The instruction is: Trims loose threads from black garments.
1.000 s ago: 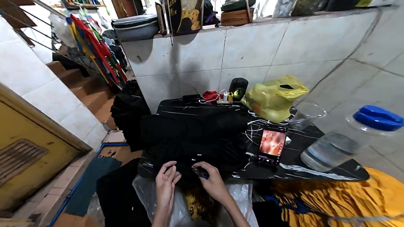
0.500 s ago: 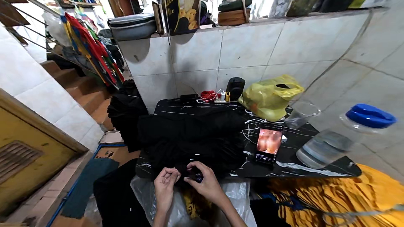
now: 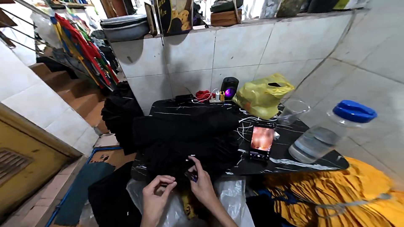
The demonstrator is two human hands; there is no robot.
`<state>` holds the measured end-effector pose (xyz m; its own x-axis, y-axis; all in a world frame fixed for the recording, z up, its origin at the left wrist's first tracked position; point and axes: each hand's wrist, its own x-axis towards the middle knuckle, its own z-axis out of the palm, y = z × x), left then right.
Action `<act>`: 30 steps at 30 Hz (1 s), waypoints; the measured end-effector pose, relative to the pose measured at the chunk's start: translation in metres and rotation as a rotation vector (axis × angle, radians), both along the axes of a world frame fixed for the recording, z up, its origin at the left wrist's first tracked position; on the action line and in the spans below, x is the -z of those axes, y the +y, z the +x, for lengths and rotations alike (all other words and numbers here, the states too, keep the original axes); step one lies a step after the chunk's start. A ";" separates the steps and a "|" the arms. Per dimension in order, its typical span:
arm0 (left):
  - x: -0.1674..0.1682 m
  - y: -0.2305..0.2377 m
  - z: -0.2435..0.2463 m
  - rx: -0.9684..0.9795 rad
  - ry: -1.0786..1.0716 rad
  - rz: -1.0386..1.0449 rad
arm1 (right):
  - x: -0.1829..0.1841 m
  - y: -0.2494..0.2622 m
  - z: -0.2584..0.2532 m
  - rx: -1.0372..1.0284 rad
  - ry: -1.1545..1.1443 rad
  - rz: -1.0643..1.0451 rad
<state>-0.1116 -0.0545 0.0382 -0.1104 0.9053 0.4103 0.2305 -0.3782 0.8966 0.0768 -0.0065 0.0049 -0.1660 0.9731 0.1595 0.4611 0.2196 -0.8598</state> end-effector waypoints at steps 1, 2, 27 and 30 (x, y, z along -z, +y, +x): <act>0.010 0.001 -0.004 -0.006 0.156 -0.009 | 0.001 0.001 0.002 -0.011 -0.007 -0.029; 0.019 0.002 -0.006 -0.022 0.352 -0.034 | 0.001 0.000 0.002 -0.035 0.003 -0.059; -0.096 0.211 -0.007 -0.013 0.952 -0.018 | -0.039 0.107 0.122 0.236 -0.362 0.207; -0.090 0.253 0.006 0.048 1.064 -0.119 | -0.053 0.103 0.116 0.076 -0.541 -0.055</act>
